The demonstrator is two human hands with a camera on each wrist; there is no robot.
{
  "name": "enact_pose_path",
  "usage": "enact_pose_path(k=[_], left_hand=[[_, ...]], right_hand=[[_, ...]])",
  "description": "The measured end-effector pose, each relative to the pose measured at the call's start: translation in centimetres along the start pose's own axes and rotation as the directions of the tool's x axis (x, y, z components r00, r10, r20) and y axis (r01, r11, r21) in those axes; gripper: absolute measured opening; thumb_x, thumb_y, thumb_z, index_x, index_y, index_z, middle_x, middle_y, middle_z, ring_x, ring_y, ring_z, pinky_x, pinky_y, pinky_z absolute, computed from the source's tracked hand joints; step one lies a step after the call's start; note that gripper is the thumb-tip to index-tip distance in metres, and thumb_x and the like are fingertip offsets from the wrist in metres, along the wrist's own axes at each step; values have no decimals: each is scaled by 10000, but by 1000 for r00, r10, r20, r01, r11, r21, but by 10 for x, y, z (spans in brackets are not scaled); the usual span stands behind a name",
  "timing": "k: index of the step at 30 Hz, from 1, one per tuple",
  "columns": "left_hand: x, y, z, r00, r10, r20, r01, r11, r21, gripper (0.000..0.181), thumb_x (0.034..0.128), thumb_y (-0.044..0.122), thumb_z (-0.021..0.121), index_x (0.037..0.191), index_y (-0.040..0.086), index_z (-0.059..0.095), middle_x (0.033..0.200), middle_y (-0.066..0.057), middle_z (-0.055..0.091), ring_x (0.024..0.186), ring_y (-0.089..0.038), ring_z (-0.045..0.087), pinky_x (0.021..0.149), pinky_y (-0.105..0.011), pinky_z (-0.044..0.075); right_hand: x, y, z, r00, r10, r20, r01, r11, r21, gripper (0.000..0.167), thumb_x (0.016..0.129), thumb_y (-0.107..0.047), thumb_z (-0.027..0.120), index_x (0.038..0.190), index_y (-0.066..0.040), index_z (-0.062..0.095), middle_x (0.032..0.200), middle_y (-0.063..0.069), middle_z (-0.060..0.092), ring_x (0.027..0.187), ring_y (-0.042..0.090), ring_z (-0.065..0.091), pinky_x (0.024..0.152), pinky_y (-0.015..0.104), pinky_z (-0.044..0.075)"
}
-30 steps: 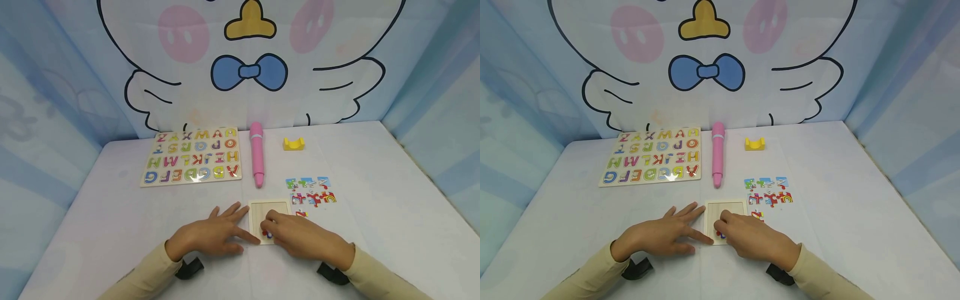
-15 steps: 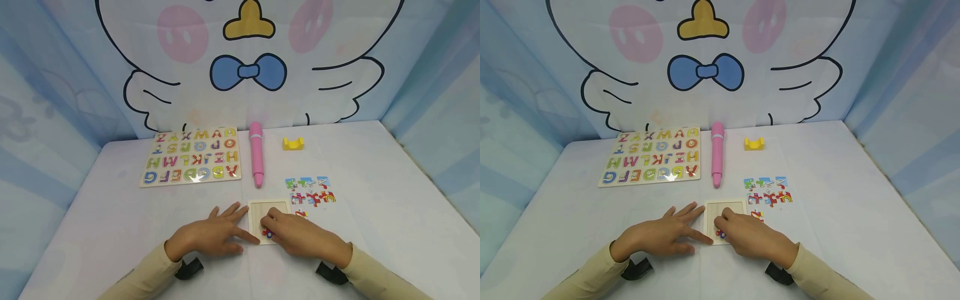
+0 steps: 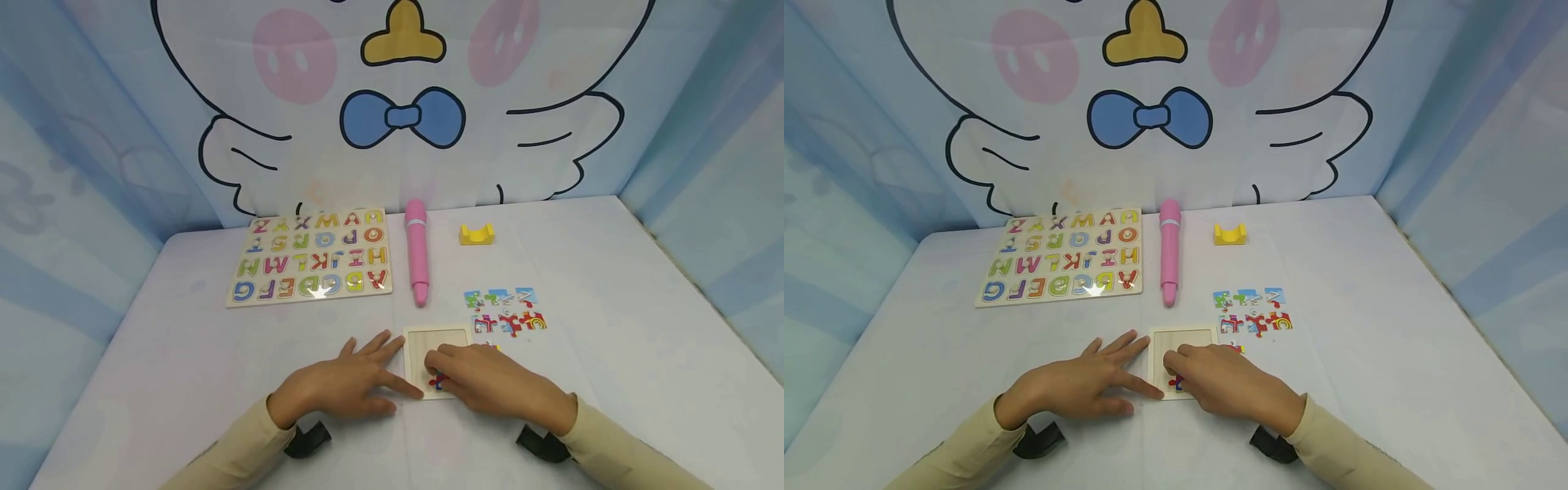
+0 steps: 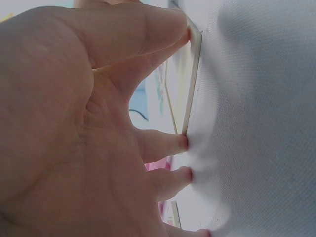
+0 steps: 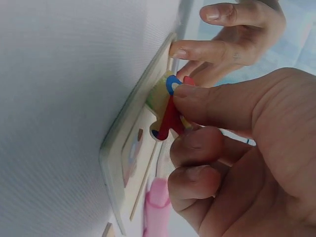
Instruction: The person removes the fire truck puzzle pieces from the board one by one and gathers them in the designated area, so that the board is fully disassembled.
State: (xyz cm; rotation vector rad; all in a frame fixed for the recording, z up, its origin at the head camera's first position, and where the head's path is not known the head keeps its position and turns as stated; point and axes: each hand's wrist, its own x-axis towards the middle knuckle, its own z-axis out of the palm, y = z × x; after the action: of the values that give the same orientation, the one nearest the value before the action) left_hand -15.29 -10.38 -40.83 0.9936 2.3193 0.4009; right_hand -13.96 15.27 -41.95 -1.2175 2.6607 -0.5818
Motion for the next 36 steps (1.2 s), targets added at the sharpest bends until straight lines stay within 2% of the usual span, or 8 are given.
enact_pose_path(k=[6, 11, 16, 23, 28, 33, 36], left_hand=[[-1, 0, 0, 1000, 3, -1, -3, 1000, -5, 374, 998, 315, 665, 1340, 465, 658, 1699, -95, 171, 1569, -336, 37, 1138, -744, 121], [-1, -1, 0, 1000, -4, -2, 4, 1000, -6, 378, 992, 307, 671, 1329, 478, 661, 1698, -94, 173, 1570, -331, 40, 1144, -738, 108], [0, 0, 0, 1000, -13, 1, 13, 1000, -6, 377, 989, 304, 676, 1323, 480, 665, 1700, -87, 171, 1571, -327, 42, 1148, -734, 103], [0, 1, 1, 1000, -21, 1, 21, 1000, -6, 377, 986, 300, 679, 1317, 480, 669, 1702, -87, 165, 1571, -325, 45, 1153, -729, 98], [0, 0, 1, 1000, -19, -1, 19, 1000, 0, 378, 987, 298, 677, 1320, 477, 668, 1701, -92, 168, 1571, -327, 45, 1149, -733, 103], [0, 0, 0, 1000, -15, 1, 15, 1000, -7, 380, 990, 295, 676, 1325, 473, 666, 1702, -88, 164, 1571, -325, 42, 1150, -732, 103], [0, -1, 1, 1000, -11, 2, 11, 1000, -6, 384, 991, 293, 674, 1327, 478, 662, 1702, -87, 164, 1571, -326, 44, 1151, -730, 103]], right_hand=[[-1, -1, -6, 1000, -20, 9, 20, 999, 49, 190, 924, -54, 727, 955, -196, 604, 849, -147, 548, 738, -9, 504, 647, 210, 457], [-4, 1, -21, 999, -38, 33, 35, 995, 93, 217, 904, -34, 745, 898, -201, 605, 800, -149, 517, 731, 5, 487, 656, 213, 444], [-13, 19, -48, 993, 59, 104, -72, 989, 132, 247, 917, -63, 751, 834, -198, 561, 730, -140, 449, 701, 23, 472, 624, 225, 405], [-35, 63, -79, 972, 194, 129, -208, 973, 99, 313, 879, 8, 745, 773, -198, 536, 717, -111, 457, 714, 60, 472, 606, 237, 380], [-37, 76, -79, 952, 234, 195, -262, 956, 132, 302, 866, 26, 735, 754, -192, 559, 709, -102, 470, 712, 68, 484, 598, 233, 392], [-32, 79, -71, 953, 211, 215, -243, 961, 130, 310, 859, 14, 746, 732, -192, 552, 689, -111, 467, 688, 57, 473, 607, 235, 385], [-31, 79, -68, 950, 233, 208, -259, 960, 108, 310, 849, 11, 760, 730, -197, 563, 702, -107, 490, 708, 71, 482, 621, 244, 397]])
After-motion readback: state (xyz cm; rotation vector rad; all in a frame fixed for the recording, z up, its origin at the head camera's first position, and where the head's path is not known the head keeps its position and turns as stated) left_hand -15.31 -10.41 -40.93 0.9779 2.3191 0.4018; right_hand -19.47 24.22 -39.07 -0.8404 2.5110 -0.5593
